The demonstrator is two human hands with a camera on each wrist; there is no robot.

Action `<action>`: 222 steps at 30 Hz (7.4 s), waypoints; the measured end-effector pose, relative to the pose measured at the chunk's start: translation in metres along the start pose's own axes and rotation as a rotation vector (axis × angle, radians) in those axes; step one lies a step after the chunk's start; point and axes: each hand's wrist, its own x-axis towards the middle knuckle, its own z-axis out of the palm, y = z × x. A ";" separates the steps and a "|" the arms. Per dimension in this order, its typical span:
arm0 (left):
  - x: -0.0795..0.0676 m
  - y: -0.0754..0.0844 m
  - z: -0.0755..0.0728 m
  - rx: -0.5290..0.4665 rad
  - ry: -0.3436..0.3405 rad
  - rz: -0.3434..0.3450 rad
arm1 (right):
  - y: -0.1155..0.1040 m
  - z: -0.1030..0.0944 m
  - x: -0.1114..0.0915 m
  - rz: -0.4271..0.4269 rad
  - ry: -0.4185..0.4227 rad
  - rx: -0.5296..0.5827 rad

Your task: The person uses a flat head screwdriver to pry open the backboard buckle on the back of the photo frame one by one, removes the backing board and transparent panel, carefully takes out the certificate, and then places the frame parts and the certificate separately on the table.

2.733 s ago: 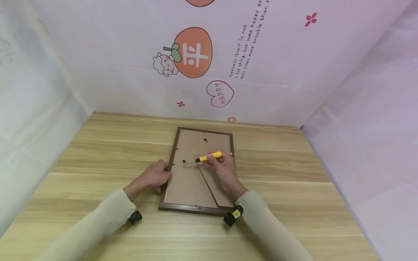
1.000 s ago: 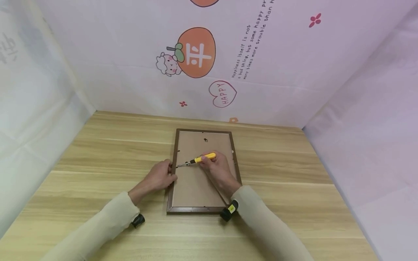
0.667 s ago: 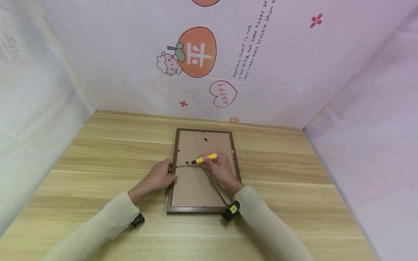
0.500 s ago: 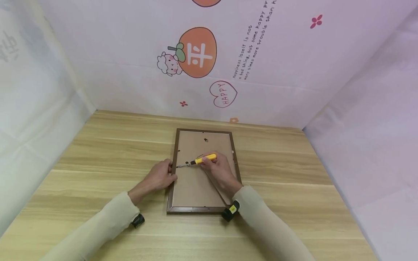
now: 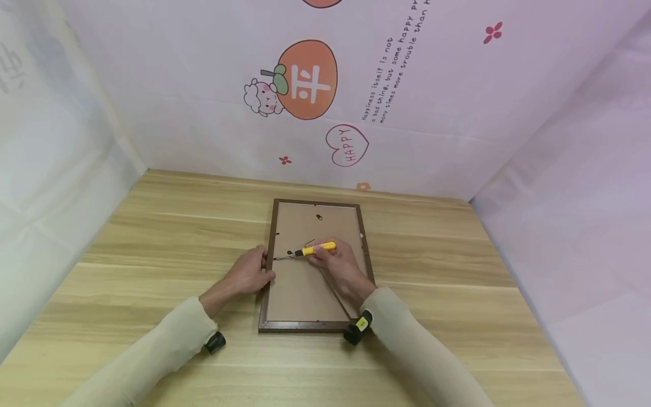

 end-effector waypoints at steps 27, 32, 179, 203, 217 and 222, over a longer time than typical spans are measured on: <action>0.001 -0.002 0.000 -0.060 -0.022 0.017 | -0.009 0.030 -0.007 -0.518 0.022 -0.344; 0.000 -0.003 -0.002 -0.063 -0.013 0.016 | -0.019 0.052 -0.013 -0.636 0.055 -0.435; 0.004 -0.012 0.003 -0.056 0.009 0.012 | -0.026 0.048 0.046 -0.410 0.200 -0.346; 0.007 -0.011 0.000 -0.020 0.029 0.056 | -0.047 0.098 0.035 -0.547 0.220 -0.647; 0.006 -0.010 0.004 -0.019 0.032 0.039 | -0.044 0.070 0.038 -0.518 0.147 -0.556; 0.005 -0.010 0.004 -0.009 0.033 0.039 | -0.040 0.049 0.042 -0.437 0.120 -0.474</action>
